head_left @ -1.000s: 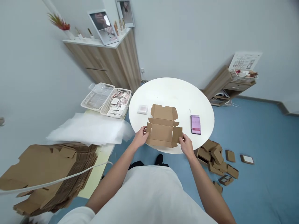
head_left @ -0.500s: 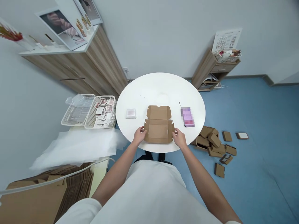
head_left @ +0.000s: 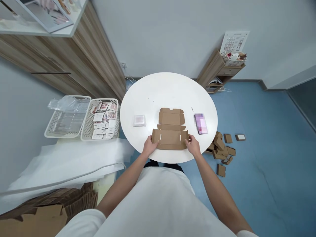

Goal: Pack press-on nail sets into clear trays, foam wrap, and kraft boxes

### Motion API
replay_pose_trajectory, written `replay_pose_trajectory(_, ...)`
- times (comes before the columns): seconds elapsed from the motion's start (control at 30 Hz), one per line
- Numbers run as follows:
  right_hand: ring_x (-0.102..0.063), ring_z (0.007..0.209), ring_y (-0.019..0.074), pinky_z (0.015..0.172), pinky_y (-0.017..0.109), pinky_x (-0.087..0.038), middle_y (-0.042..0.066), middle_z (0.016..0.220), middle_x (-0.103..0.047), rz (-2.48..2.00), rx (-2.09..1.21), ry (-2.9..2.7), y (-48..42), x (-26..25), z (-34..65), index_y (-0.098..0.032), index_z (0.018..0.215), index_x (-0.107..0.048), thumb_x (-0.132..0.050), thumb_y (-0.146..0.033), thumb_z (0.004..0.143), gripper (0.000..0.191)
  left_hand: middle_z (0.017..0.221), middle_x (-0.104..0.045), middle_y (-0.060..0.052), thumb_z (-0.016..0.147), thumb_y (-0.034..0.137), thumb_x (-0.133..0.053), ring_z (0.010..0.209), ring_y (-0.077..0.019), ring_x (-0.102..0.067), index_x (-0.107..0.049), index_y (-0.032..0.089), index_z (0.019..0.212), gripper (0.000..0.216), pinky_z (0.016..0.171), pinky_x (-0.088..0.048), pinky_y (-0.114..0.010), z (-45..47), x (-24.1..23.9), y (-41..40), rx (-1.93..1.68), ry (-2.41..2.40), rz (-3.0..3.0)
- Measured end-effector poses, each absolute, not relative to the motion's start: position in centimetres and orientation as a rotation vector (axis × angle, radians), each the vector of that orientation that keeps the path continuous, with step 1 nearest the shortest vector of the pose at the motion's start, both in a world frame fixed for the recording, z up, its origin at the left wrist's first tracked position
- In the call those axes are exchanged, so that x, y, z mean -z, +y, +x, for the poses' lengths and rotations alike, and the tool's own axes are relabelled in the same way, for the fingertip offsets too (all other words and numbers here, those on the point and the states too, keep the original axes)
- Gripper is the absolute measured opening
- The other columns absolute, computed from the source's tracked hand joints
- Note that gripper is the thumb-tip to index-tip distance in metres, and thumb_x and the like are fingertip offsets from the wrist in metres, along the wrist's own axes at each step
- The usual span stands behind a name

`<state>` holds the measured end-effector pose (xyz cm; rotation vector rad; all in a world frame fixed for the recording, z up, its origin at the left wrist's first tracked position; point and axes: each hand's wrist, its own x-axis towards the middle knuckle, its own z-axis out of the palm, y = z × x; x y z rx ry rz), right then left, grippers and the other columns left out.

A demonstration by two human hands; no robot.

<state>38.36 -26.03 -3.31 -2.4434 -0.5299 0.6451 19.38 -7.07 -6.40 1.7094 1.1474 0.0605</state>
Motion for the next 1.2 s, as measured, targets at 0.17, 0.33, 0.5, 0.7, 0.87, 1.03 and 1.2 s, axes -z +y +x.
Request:
replay_pose_trajectory(0.17,-0.048,0.108,0.0234,0.088,0.036,-0.040,0.012,0.118,-0.051,-2.506,-0.481,-0.581,-25.1,3.4,40.8,-0.016,0.122,-0.042,-0.051,-0.040,0.071,0.056,0.102,-0.062,-0.012,0.069,0.048,-0.058,0.095,-0.0248,-0.057,-0.026,0.013,0.130,0.078,0.078,-0.040,-0.033,17.3,6.4,-7.7,0.156,1.263,1.732)
replay_pose_trajectory(0.33,-0.048,0.108,0.0213,0.088,0.034,-0.040,0.011,0.119,-0.051,-2.441,-0.573,-0.696,-22.1,3.5,45.0,-0.017,0.123,-0.042,-0.045,-0.036,0.078,0.049,0.086,-0.066,-0.010,0.068,0.044,-0.060,0.095,-0.0262,-0.059,-0.031,0.014,0.126,0.072,0.077,-0.039,-0.032,17.4,6.2,-9.1,0.133,1.342,1.600)
replay_pose_trajectory(0.5,-0.056,0.095,0.0172,0.081,0.030,-0.042,0.007,0.111,-0.058,-2.372,-0.797,-0.771,-19.1,4.2,47.9,-0.023,0.120,-0.045,-0.042,-0.032,0.080,0.041,0.074,-0.066,-0.006,0.069,0.035,-0.062,0.080,-0.0228,-0.063,-0.033,0.015,0.122,0.064,0.073,-0.042,-0.031,18.6,6.4,-10.7,0.016,1.432,1.457)
replay_pose_trajectory(0.7,-0.059,0.088,0.0144,0.080,0.028,-0.043,0.005,0.100,-0.064,-2.285,-0.957,-0.772,-17.5,5.9,49.0,-0.018,0.111,-0.053,-0.043,-0.025,0.079,0.034,0.074,-0.065,-0.005,0.070,0.029,-0.064,0.071,-0.0187,-0.064,-0.029,0.015,0.123,0.064,0.068,-0.047,-0.029,19.5,6.7,-12.4,-0.132,1.473,1.258)
replay_pose_trajectory(0.87,-0.062,0.081,0.0127,0.081,0.029,-0.044,0.004,0.101,-0.064,-2.209,-0.881,-0.765,-17.3,6.4,48.4,-0.019,0.101,-0.060,-0.037,-0.019,0.079,0.032,0.078,-0.062,-0.005,0.070,0.020,-0.064,0.066,-0.0155,-0.064,-0.023,0.016,0.124,0.068,0.063,-0.051,-0.028,20.6,6.9,-12.9,-0.240,1.438,1.043)
replay_pose_trajectory(1.03,-0.057,0.096,0.0138,0.087,0.031,-0.043,0.002,0.114,-0.058,-2.103,-0.824,-0.874,-18.6,5.9,46.9,-0.022,0.111,-0.054,-0.033,-0.016,0.080,0.039,0.079,-0.059,-0.004,0.072,0.017,-0.064,0.065,-0.0123,-0.064,-0.026,0.018,0.117,0.058,0.064,-0.053,-0.027,21.4,6.7,-12.9,-0.343,1.433,0.886)
replay_pose_trajectory(1.2,-0.047,0.111,0.0147,0.096,0.032,-0.035,0.003,0.119,-0.054,-2.120,-0.724,-1.076,-20.1,5.3,45.6,-0.021,0.117,-0.051,-0.030,-0.013,0.079,0.044,0.082,-0.057,-0.003,0.074,0.017,-0.062,0.065,-0.0101,-0.064,-0.027,0.019,0.111,0.051,0.066,-0.054,-0.027,22.1,6.4,-13.1,-0.361,1.413,0.817)
